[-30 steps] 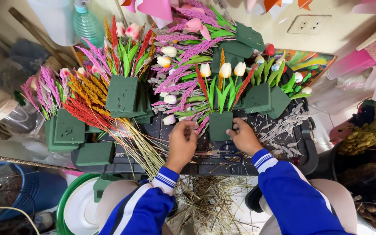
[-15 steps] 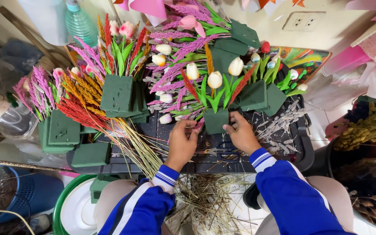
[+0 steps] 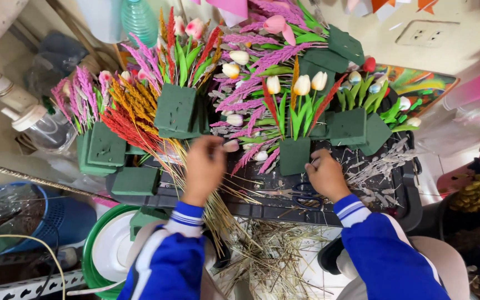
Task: The person arranges artificial flowers and dried grass into a green foam block. They use scissors to trim the stems of the dried grass and insert them into the foam alongside the flowers.
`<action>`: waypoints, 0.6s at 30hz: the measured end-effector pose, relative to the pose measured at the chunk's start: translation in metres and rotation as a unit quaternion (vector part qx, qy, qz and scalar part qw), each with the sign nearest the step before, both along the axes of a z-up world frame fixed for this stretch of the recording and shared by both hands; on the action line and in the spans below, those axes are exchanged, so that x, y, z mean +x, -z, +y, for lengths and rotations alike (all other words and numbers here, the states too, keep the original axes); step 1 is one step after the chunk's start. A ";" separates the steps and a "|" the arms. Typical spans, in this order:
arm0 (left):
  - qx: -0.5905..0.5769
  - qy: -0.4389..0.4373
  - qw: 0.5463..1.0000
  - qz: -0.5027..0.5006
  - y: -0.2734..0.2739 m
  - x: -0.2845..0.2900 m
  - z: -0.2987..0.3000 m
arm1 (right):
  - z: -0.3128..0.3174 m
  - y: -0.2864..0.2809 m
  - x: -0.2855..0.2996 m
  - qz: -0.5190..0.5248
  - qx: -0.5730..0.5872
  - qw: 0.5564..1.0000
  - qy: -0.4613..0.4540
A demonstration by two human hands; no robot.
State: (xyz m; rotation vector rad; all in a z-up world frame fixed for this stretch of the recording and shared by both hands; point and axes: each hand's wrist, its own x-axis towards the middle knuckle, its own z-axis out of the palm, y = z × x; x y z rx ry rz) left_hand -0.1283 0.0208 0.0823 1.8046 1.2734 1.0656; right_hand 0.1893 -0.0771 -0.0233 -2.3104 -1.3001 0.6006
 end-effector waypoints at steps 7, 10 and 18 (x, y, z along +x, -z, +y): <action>-0.118 -0.247 0.953 0.132 0.094 -0.130 0.089 | -0.042 -0.047 -0.024 -0.078 -0.118 0.967 -0.210; -0.166 -0.296 0.932 0.124 0.138 -0.136 0.117 | -0.044 -0.048 -0.026 -0.115 -0.143 0.951 -0.249; -0.138 -0.355 0.918 0.109 0.157 -0.137 0.126 | -0.045 -0.007 -0.017 -0.189 -0.168 0.932 -0.260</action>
